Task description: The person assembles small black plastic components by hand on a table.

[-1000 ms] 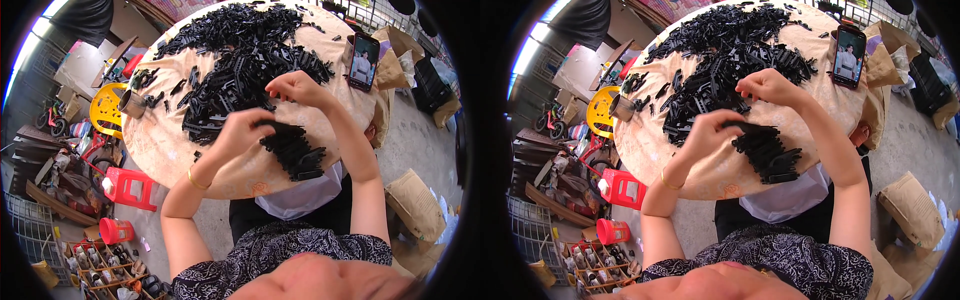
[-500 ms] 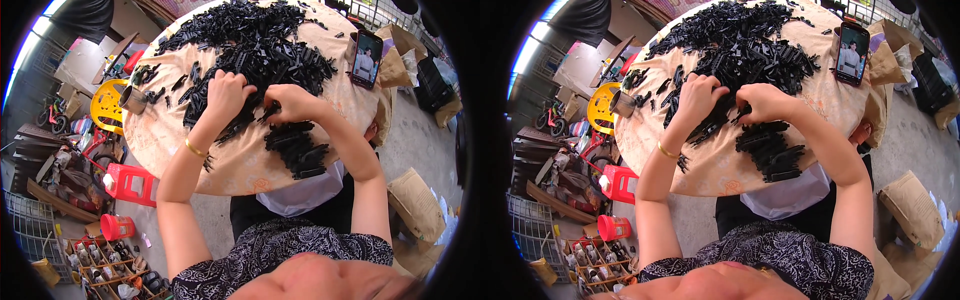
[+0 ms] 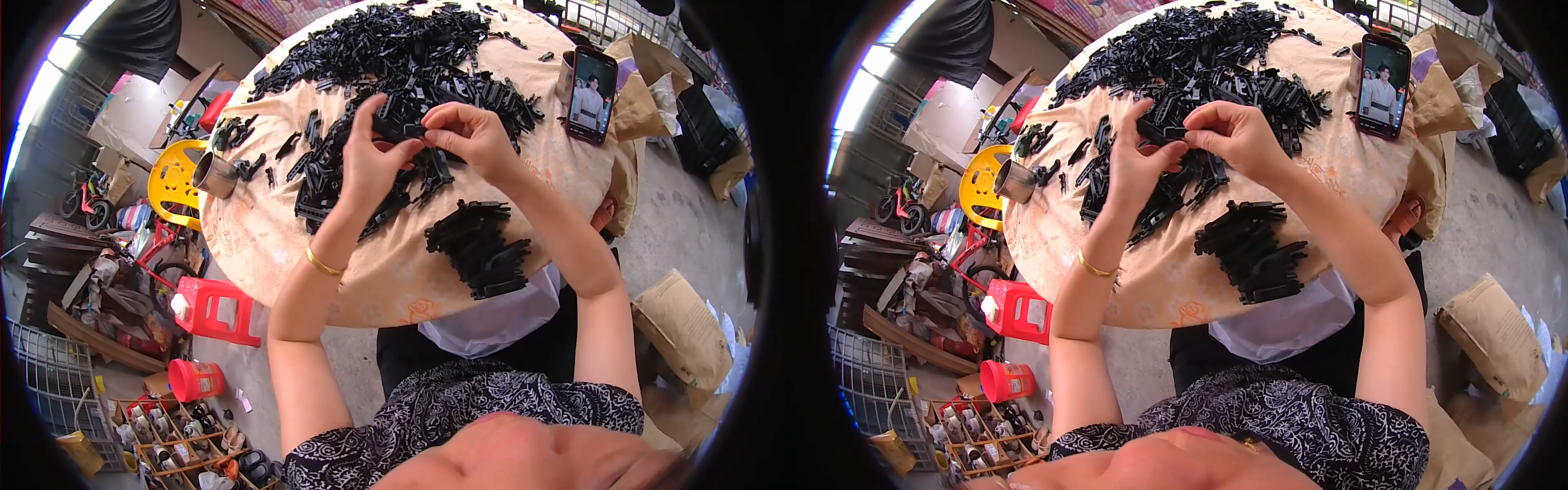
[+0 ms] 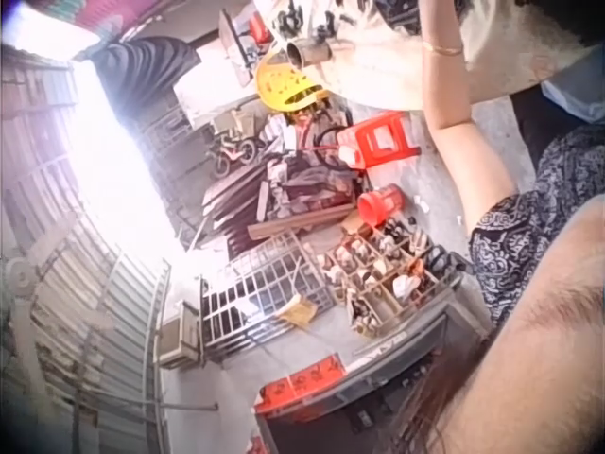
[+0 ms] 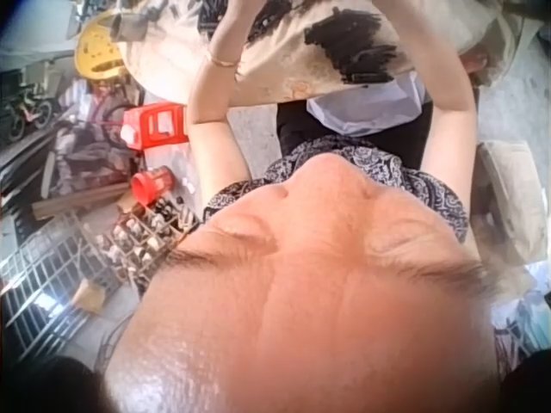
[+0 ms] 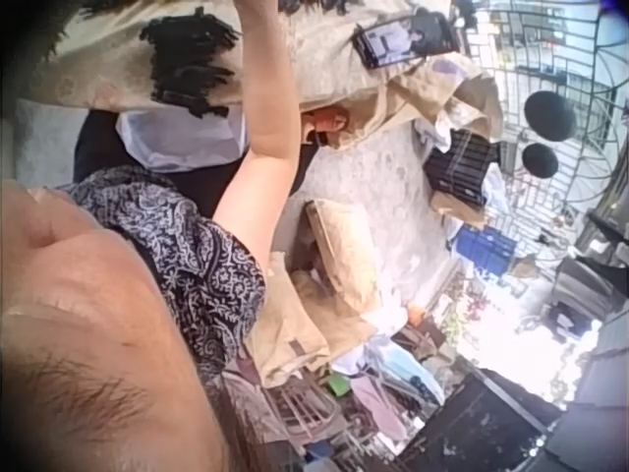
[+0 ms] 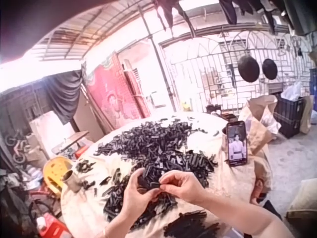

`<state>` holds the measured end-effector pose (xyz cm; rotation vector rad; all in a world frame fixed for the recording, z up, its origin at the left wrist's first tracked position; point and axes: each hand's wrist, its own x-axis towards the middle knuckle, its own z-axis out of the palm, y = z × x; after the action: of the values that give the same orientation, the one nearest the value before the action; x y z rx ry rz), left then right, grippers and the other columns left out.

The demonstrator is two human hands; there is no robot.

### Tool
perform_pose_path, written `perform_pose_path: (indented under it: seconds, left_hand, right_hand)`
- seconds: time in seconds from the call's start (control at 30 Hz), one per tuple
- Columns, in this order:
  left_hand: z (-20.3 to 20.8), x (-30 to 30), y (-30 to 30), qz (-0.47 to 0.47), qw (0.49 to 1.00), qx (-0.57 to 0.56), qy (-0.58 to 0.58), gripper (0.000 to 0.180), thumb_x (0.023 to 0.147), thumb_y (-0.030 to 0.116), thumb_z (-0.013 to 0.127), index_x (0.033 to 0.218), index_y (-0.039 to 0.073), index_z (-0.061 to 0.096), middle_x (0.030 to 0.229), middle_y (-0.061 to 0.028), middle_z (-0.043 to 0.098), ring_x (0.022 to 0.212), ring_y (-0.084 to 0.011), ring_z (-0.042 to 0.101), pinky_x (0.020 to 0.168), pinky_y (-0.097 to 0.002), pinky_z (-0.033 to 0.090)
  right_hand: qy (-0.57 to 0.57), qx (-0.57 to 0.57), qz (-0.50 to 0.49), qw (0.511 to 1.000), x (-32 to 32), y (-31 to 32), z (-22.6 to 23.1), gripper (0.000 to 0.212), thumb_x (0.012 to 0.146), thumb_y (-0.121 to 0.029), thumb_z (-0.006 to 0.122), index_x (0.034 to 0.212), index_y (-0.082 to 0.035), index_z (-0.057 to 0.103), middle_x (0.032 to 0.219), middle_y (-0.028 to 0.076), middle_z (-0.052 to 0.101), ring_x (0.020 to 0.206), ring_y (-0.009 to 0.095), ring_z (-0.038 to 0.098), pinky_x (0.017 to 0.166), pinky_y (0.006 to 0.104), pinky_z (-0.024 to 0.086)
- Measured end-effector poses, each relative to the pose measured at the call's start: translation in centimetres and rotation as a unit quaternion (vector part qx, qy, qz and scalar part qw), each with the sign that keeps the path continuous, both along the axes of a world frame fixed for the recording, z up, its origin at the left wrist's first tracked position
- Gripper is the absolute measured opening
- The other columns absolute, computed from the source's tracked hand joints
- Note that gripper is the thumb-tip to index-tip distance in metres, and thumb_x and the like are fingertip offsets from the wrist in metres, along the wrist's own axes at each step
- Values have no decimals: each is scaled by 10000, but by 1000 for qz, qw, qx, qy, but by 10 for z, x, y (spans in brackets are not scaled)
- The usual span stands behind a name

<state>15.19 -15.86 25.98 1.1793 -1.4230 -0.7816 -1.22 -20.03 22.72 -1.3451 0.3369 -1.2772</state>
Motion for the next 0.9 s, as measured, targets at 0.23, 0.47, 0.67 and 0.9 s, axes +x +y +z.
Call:
perform_pose_path:
  seconds: [0.23,0.47,0.67,0.9]
  left_hand:
    - [-11,-1,7,36,994,-35,-100,475,714,43,739,1116,16,489,766,-51,615,700,-83,605,601,-223,491]
    - [-4,-5,17,-43,990,31,134,248,828,28,642,1037,-31,521,839,-75,628,757,-100,615,664,-198,496]
    - [-5,4,14,-62,992,-8,109,297,831,15,638,1100,-44,528,900,-100,635,807,-96,603,694,-202,498]
    - [-7,8,17,-9,980,-97,-174,251,781,16,672,1028,6,634,780,-79,668,644,-67,565,584,-226,458]
  right_hand:
    - [156,-169,-147,962,-1,12,7,185,774,-4,682,955,-3,645,858,58,662,790,118,635,697,251,509]
    - [157,-336,-260,891,0,14,7,208,740,29,686,937,-6,630,881,97,647,776,181,632,684,265,505]
    - [186,-429,-343,815,0,13,18,287,742,-65,720,1003,0,620,894,116,648,795,189,639,702,285,507]
    - [276,-231,-118,926,-11,8,12,315,727,-82,733,1008,19,634,886,152,669,738,197,658,673,290,518]
